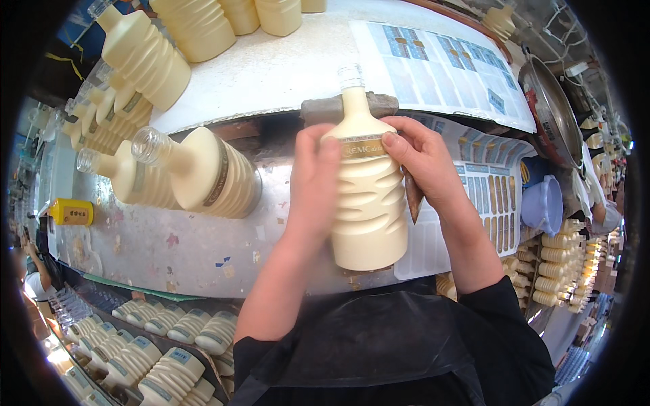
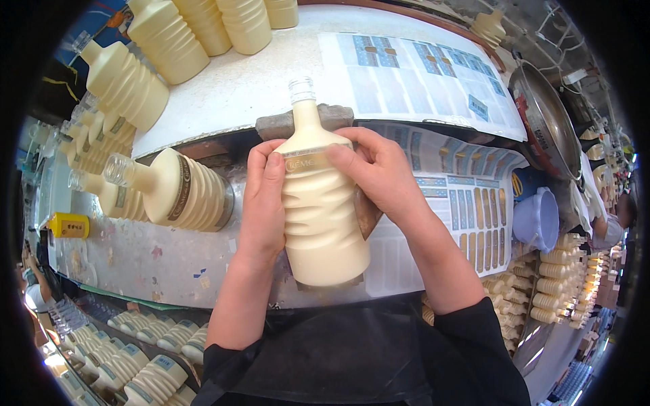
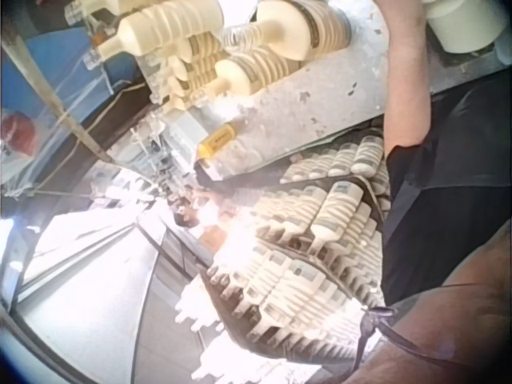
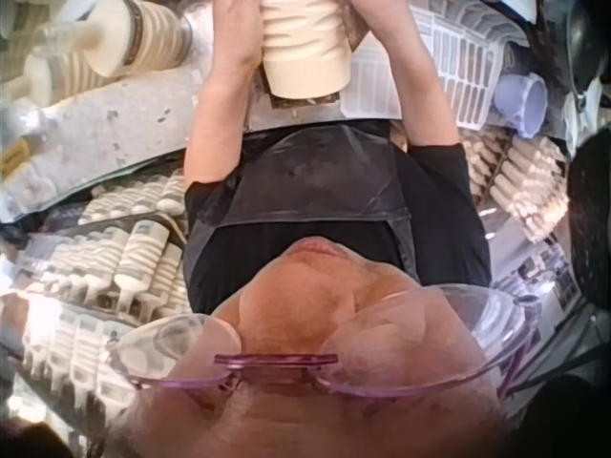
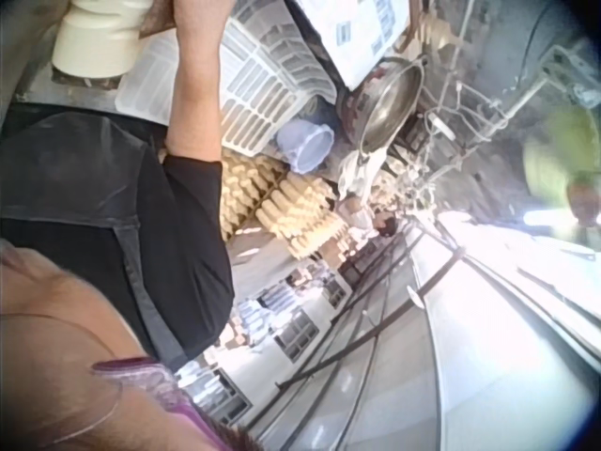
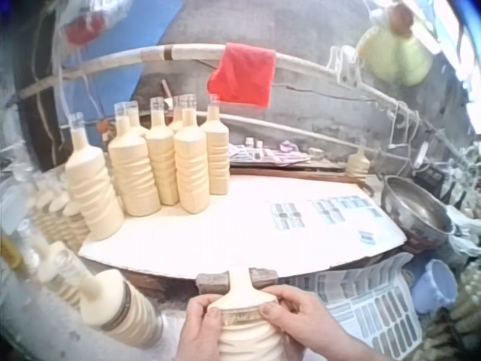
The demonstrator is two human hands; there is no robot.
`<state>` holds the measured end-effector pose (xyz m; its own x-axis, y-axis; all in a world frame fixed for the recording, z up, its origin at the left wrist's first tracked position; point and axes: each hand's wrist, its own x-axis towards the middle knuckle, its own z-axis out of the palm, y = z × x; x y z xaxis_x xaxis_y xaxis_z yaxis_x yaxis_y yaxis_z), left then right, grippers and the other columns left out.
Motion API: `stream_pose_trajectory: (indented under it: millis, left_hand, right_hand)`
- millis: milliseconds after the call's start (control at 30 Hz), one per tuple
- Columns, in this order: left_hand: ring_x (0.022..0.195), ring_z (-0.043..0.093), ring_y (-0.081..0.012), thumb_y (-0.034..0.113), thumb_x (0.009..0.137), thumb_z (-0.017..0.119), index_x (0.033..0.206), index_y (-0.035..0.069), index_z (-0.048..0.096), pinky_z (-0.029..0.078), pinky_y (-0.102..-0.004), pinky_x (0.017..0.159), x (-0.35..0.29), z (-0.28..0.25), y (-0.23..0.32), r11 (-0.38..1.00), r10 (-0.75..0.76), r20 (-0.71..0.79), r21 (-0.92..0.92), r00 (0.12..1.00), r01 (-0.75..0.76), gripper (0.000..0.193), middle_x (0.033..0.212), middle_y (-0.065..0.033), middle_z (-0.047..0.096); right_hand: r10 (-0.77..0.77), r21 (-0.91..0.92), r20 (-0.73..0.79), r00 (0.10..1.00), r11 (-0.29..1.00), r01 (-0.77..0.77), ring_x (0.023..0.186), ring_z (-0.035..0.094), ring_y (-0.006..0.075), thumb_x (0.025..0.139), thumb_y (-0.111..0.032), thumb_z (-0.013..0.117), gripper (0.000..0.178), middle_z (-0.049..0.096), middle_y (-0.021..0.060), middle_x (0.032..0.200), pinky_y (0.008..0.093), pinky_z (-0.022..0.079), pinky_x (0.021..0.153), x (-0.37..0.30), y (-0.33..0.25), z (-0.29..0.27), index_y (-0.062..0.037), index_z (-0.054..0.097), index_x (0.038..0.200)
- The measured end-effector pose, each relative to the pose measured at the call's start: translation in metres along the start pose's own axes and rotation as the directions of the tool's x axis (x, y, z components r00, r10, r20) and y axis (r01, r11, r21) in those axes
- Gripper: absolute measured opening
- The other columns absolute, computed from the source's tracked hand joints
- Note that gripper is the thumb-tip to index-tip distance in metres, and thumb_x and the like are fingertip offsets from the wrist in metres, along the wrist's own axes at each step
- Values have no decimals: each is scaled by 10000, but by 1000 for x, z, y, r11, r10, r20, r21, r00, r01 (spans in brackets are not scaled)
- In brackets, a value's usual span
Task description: The person repeatedly picks up cream-colored plastic bottles, applies rectangular labels to their bodies, and smooths them with a small tool. Finished bottles are placed on a nearby table. The process is repeated for several bottles in a continuous sequence.
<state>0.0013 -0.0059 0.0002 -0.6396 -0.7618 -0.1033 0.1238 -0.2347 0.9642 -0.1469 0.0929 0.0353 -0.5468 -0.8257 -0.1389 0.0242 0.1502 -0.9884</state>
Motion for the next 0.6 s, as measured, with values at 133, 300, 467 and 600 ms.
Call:
stream_pose_trajectory:
  millis: [133,300,467,600]
  left_hand:
    - [1059,575,-132,331,1110,411,1282,52,508,491,-302,936,-1,-3,-1,995,11,9,-100,1000,-10,342,1171,-84,602]
    - [1089,561,-155,331,1082,463,1291,36,505,469,-320,968,-2,0,2,1000,-20,-13,-7,1000,20,364,1191,-107,588]
    - [1094,557,-155,349,1082,461,1293,39,493,468,-321,969,-2,0,-2,998,40,17,-53,999,-39,376,1198,-106,578]
    - [1088,554,-161,361,1092,431,1276,37,494,461,-322,966,-4,3,7,992,-23,4,-121,1000,23,378,1192,-105,573]
  right_hand:
    - [-1,-26,15,1000,1000,1,848,631,73,947,-301,719,450,710,53,932,230,500,769,0,0,-2,40,653,1233]
    - [32,-66,42,999,997,-29,933,635,91,980,-283,686,437,708,75,1031,240,504,835,0,-2,-4,43,629,1265]
    - [31,-62,28,999,998,-29,918,630,91,972,-284,691,443,702,73,1010,245,504,821,0,3,-6,43,633,1264]
    - [-7,-85,-21,1000,996,6,820,626,103,914,-361,729,520,690,64,878,268,505,757,2,7,-4,40,661,1238]
